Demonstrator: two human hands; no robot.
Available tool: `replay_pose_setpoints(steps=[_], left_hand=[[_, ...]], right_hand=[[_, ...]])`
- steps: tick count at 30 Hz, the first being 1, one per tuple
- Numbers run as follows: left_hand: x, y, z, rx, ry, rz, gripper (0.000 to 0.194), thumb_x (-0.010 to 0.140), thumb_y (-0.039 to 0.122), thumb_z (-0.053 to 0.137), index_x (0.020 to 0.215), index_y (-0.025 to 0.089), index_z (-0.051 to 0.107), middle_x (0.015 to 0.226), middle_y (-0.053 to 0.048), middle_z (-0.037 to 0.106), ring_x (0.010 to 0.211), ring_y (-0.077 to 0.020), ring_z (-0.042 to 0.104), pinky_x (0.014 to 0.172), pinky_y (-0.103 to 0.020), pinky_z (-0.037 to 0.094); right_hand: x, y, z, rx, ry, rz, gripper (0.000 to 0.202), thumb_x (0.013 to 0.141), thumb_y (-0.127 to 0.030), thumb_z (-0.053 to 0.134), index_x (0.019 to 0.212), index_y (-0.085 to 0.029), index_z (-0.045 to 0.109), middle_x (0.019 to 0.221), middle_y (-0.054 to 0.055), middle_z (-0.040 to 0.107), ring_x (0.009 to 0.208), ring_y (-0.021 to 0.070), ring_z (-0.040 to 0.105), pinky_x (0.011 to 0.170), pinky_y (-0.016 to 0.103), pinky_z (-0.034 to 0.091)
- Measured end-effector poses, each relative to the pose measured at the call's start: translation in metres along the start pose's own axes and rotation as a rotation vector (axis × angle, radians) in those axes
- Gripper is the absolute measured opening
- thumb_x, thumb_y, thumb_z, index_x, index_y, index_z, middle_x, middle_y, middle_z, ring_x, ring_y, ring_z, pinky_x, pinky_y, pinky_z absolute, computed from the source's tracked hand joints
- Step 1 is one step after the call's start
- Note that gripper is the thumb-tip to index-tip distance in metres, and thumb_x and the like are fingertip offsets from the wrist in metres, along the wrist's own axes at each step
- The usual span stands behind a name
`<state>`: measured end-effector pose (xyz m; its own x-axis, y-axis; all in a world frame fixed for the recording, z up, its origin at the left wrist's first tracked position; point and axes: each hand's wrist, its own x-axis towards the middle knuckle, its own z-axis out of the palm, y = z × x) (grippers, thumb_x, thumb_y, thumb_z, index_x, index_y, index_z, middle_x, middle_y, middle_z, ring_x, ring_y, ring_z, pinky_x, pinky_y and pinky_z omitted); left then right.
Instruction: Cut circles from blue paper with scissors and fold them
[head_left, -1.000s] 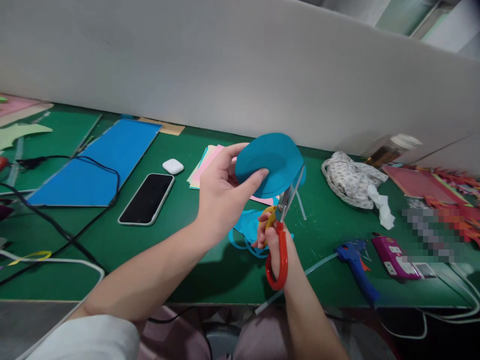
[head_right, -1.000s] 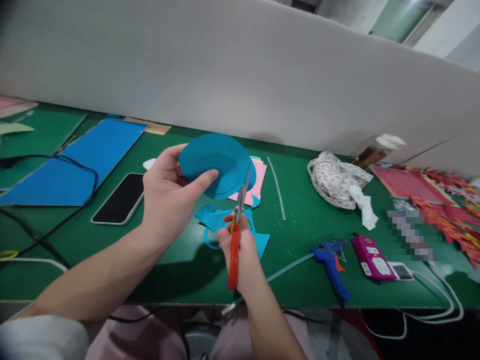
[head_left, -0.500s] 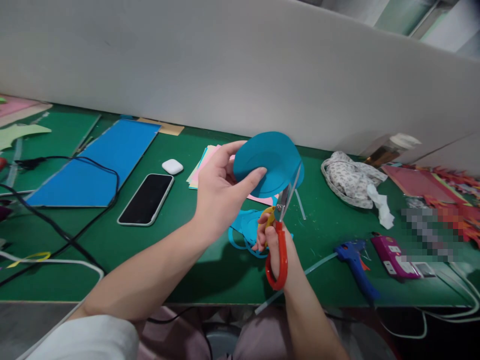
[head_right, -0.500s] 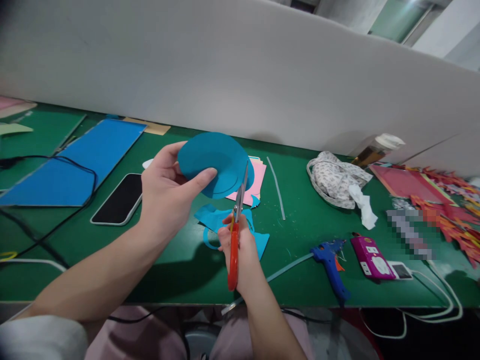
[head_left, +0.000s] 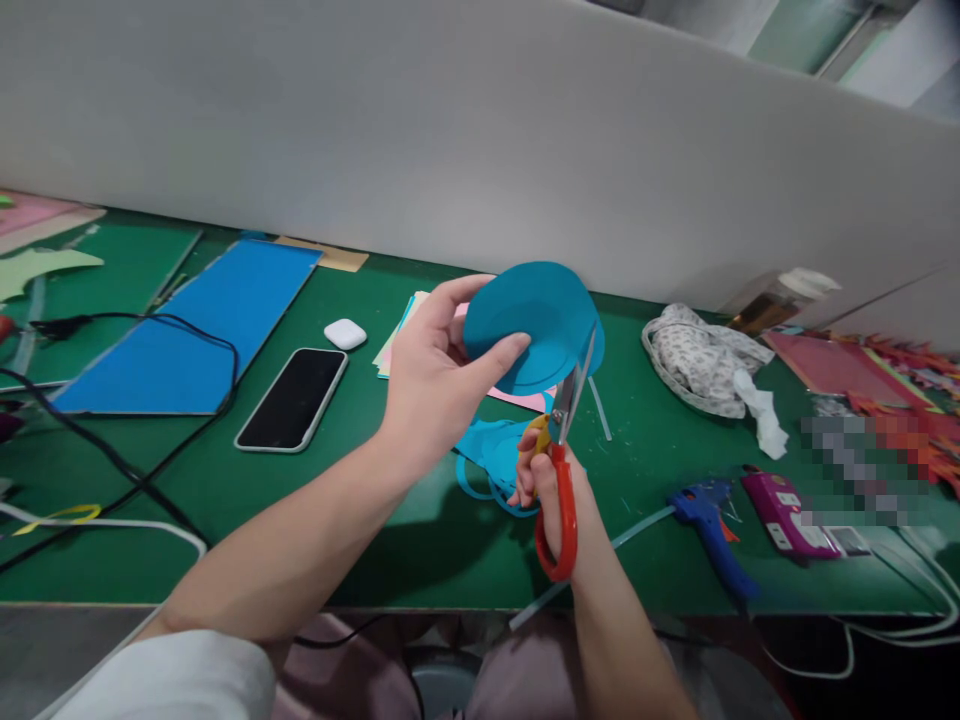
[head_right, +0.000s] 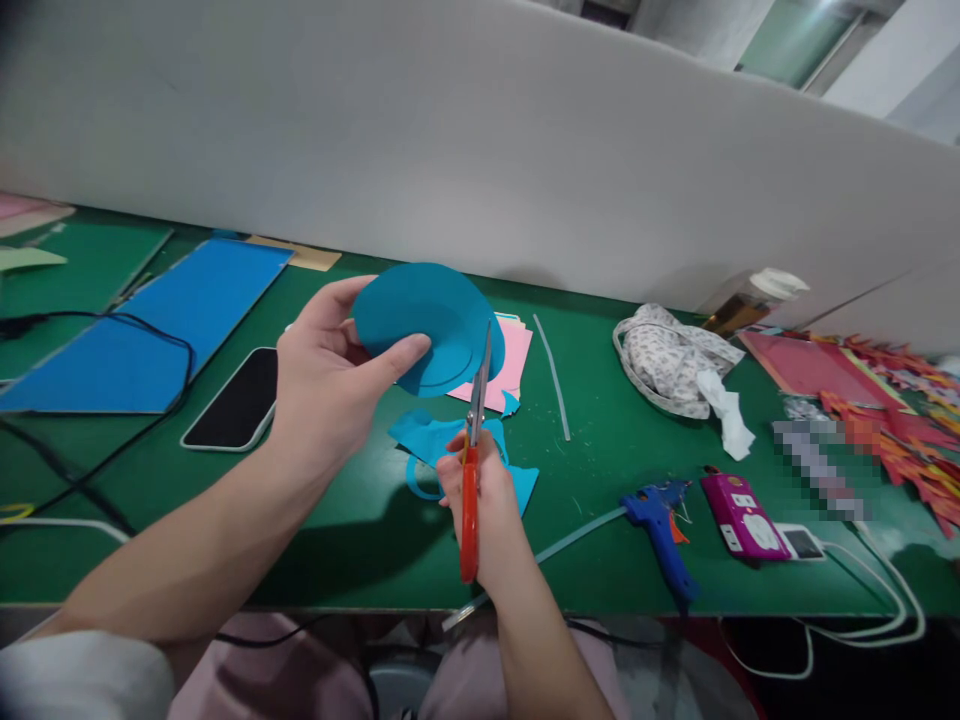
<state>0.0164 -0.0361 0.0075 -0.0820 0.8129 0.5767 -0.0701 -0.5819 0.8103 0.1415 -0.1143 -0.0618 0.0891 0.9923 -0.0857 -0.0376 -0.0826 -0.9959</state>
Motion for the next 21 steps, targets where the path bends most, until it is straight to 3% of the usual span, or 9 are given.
replay_pose_setpoints(steps=[9,21], left_hand=[[0.005,0.003,-0.005,0.025,-0.005,-0.028,0.042,0.070,0.017,0.075,0.109,0.023,0.060,0.088,0.001,0.068,0.070,-0.0124,0.067,0.057,-0.021,0.058],[0.003,0.006,-0.005,0.056,-0.021,-0.063,0.041,0.071,0.019,0.074,0.109,0.023,0.060,0.087,0.001,0.068,0.071,-0.0129,0.067,0.057,-0.022,0.059]], right_hand=[[0.003,0.015,-0.001,0.041,0.052,0.008,0.044,0.073,-0.064,0.056,0.086,-0.023,0.055,0.055,-0.007,0.039,0.044,0.0094,0.037,0.044,0.026,0.044],[0.001,0.014,-0.003,0.002,0.011,-0.062,0.043,0.074,-0.060,0.059,0.092,-0.022,0.056,0.064,-0.005,0.044,0.051,0.0088,0.042,0.051,0.025,0.045]])
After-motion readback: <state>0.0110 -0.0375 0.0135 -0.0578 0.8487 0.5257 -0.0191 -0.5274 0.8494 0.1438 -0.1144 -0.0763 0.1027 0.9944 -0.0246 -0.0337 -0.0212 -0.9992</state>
